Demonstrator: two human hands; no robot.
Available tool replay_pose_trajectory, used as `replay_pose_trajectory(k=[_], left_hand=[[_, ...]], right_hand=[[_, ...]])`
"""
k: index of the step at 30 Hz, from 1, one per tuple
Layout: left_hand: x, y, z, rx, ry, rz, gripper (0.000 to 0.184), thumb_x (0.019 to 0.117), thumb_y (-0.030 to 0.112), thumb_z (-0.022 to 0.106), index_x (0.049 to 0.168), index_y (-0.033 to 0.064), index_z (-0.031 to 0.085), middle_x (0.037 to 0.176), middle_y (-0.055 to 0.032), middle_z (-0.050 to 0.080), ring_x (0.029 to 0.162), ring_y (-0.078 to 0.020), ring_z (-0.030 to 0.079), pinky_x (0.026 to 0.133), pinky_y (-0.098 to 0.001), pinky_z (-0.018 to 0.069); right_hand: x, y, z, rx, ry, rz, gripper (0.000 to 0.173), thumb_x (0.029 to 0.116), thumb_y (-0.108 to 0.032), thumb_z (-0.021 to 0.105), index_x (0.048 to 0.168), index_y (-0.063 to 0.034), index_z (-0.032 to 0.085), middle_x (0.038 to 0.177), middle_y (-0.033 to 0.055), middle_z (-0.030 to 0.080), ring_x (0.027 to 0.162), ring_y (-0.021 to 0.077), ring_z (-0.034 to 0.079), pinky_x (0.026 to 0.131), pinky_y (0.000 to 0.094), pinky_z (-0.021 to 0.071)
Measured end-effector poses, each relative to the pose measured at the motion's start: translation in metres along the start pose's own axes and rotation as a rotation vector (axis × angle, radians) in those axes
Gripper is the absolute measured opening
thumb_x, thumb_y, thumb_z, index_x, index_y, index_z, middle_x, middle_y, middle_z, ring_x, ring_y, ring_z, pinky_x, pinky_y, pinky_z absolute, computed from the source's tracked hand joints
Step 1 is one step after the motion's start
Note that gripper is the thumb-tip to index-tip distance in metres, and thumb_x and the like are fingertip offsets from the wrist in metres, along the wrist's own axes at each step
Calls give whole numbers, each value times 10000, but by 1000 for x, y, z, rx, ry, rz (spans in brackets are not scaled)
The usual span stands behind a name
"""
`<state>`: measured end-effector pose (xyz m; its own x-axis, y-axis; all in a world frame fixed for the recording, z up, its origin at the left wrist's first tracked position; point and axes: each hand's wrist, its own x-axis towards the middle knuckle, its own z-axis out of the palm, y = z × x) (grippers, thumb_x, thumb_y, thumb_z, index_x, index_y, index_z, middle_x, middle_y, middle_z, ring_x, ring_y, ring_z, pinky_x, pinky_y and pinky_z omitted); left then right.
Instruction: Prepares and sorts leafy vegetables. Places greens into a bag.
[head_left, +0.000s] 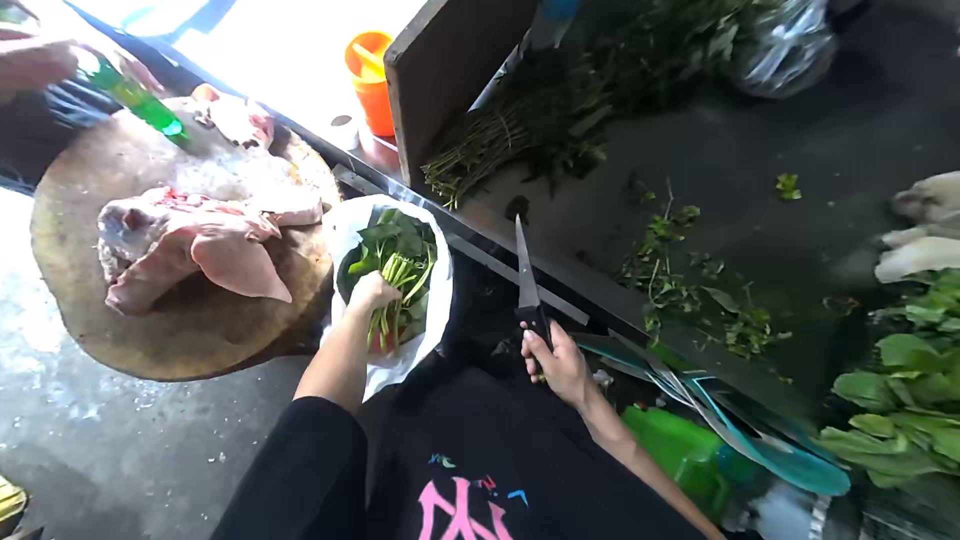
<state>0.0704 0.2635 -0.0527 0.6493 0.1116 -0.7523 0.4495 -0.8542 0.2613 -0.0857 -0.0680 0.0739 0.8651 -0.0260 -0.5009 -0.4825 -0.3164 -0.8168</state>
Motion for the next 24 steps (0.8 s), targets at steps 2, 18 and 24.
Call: replay_pose_trajectory(k=[2, 18, 24], left_hand=[[-2, 4, 3, -8, 45, 0, 607, 772, 365, 828, 1237, 24, 636, 1137, -253, 682, 1073, -436, 667, 873, -672, 531], [-124, -79, 20, -340, 582, -82, 965, 809, 584, 785, 1539, 71, 418, 1490, -297, 453, 1341, -528, 450, 1010, -729, 408], [-157, -89, 50, -360, 445, -204, 424, 1104, 330, 419, 1220, 20, 684, 1143, -253, 700, 1127, -426, 662, 976, -640, 485]], right_hand=[[-5, 4, 3, -106, -57, 4, 447, 1051, -335, 514, 1371, -23, 529, 833, 8, 671, 589, 94, 637, 560, 285, 590], [23, -62, 55, -351, -375, -180, 449, 1032, -256, 508, 1431, -51, 528, 1034, 43, 705, 741, 103, 672, 701, 311, 598], [42, -28, 113, -165, -43, -906, 419, 1079, -290, 473, 1309, 59, 512, 903, 93, 702, 753, 113, 690, 715, 308, 621]])
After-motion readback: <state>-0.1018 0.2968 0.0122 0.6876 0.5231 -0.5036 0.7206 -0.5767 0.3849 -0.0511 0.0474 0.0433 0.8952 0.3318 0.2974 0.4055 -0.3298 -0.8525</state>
